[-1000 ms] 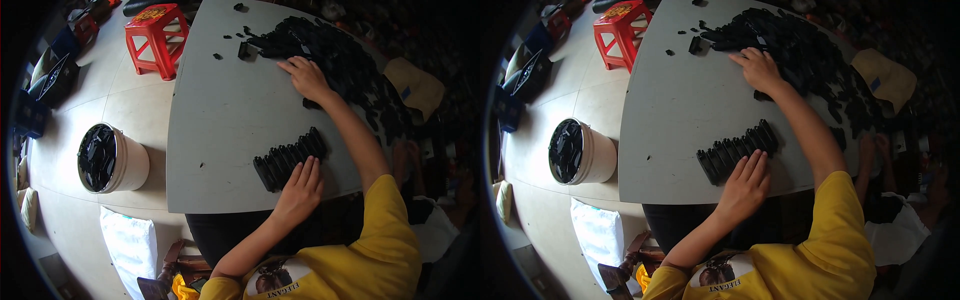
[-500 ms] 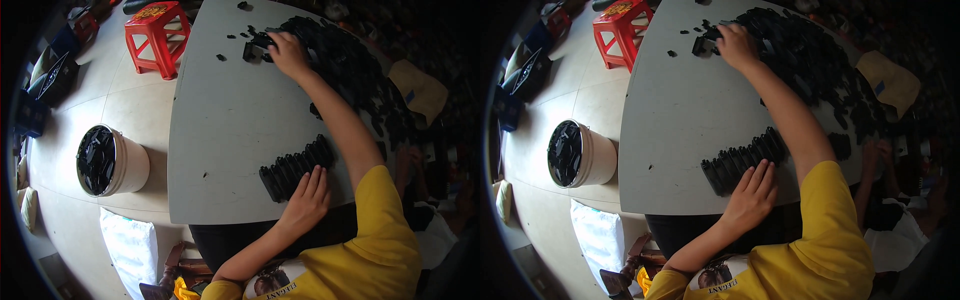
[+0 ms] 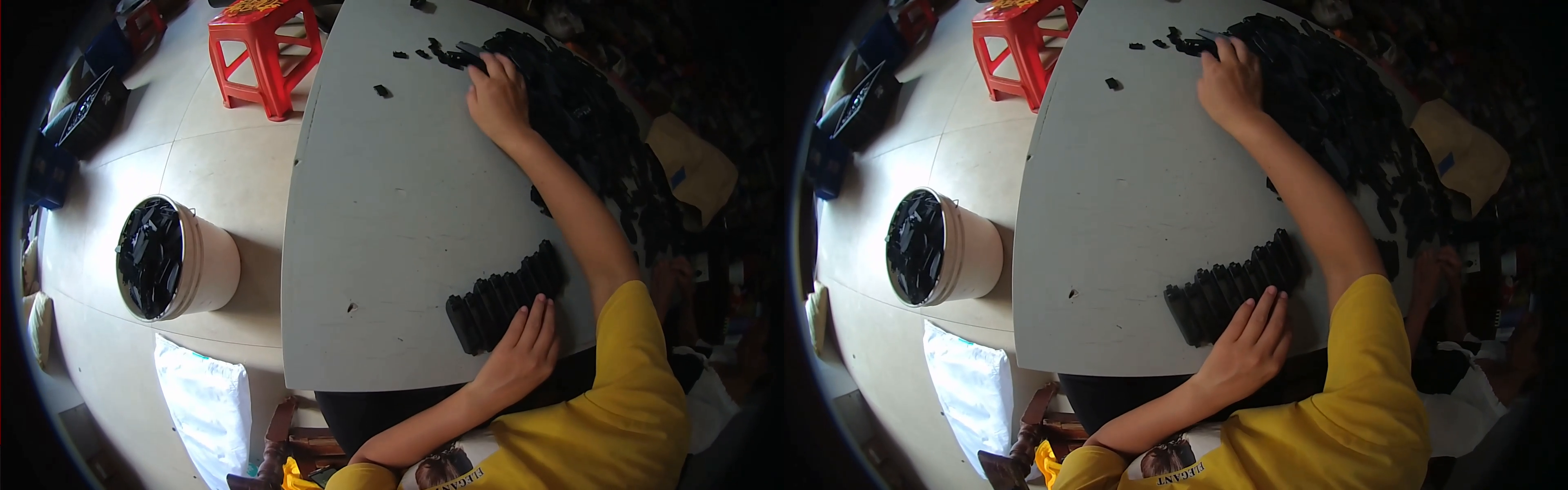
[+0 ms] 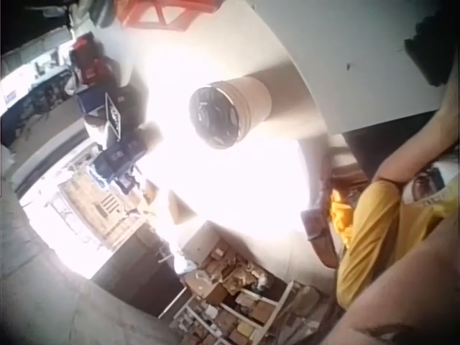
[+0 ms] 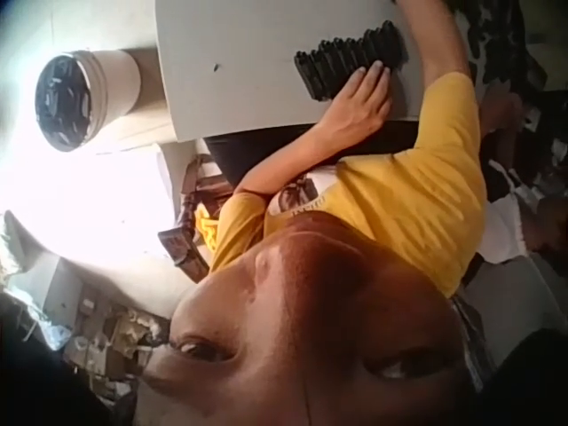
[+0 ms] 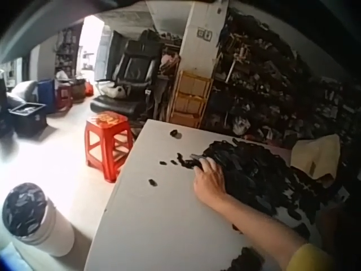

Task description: Arranging and stacking black plastic hardware components on a table.

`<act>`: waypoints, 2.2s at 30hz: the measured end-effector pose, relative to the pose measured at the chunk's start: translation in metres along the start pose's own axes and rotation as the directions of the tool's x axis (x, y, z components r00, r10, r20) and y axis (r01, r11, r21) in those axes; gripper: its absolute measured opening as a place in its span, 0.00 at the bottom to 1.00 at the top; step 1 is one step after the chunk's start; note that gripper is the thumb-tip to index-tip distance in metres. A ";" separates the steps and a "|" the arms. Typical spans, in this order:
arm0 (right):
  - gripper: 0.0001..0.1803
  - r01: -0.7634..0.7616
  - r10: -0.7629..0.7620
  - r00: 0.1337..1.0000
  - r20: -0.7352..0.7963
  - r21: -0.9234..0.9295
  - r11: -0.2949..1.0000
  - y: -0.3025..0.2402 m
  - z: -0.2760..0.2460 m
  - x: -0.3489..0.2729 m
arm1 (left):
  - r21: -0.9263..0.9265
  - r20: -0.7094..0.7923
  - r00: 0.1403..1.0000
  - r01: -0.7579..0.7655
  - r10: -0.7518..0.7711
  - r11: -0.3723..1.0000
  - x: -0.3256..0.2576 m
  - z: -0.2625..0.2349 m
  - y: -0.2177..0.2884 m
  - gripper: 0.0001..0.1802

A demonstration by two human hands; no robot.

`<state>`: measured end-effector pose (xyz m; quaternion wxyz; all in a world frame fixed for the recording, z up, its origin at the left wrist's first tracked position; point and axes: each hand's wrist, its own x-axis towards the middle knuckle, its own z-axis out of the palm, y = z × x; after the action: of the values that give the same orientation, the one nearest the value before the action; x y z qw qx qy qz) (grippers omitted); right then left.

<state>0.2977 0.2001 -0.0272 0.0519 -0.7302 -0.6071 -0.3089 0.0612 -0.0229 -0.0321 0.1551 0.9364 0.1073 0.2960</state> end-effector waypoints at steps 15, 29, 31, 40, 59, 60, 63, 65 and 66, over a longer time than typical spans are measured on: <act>0.40 -0.549 0.396 0.810 0.433 0.320 0.772 -0.035 0.086 0.097 | -0.050 -0.013 1.000 -0.028 0.027 0.998 -0.005 0.004 0.001 0.23; 0.30 0.072 -0.174 0.980 0.096 0.645 0.761 -0.090 0.026 0.042 | -0.079 -0.028 1.000 -0.010 0.008 0.997 -0.002 0.008 0.003 0.18; 0.19 0.120 -0.191 0.982 0.001 0.773 0.623 -0.096 0.019 0.029 | -0.073 -0.018 1.000 -0.007 0.006 0.997 -0.002 0.009 0.003 0.18; 0.19 0.070 -0.421 0.895 0.147 0.886 0.458 -0.025 -0.067 -0.084 | -0.042 -0.076 0.997 0.004 -0.007 0.999 0.001 0.007 -0.002 0.14; 0.12 -0.167 -0.059 0.963 0.263 0.754 0.636 0.030 -0.095 -0.124 | -0.012 -0.140 0.990 0.018 -0.019 1.000 0.001 0.007 -0.002 0.15; 0.12 -0.099 -0.075 0.977 0.198 0.741 0.664 0.026 -0.092 -0.123 | -0.011 -0.136 0.991 0.020 -0.021 1.000 0.001 0.007 -0.002 0.15; 0.11 -0.016 -0.090 0.989 0.114 0.699 0.715 0.020 -0.080 -0.122 | -0.010 -0.141 0.990 0.015 -0.016 1.000 0.001 0.009 -0.002 0.15; 0.12 0.007 -0.091 0.992 0.087 0.686 0.727 0.018 -0.077 -0.119 | -0.010 -0.148 0.989 0.019 -0.020 1.000 0.001 0.008 -0.002 0.15; 0.10 0.005 -0.103 0.989 0.107 0.670 0.742 0.019 -0.077 -0.117 | -0.008 -0.147 0.989 0.020 -0.021 1.000 0.001 0.008 -0.002 0.15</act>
<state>0.2765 0.0606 -0.0194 0.2592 -0.6648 -0.7003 -0.0217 0.0669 -0.0222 -0.0385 0.1530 0.9104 0.1272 0.3628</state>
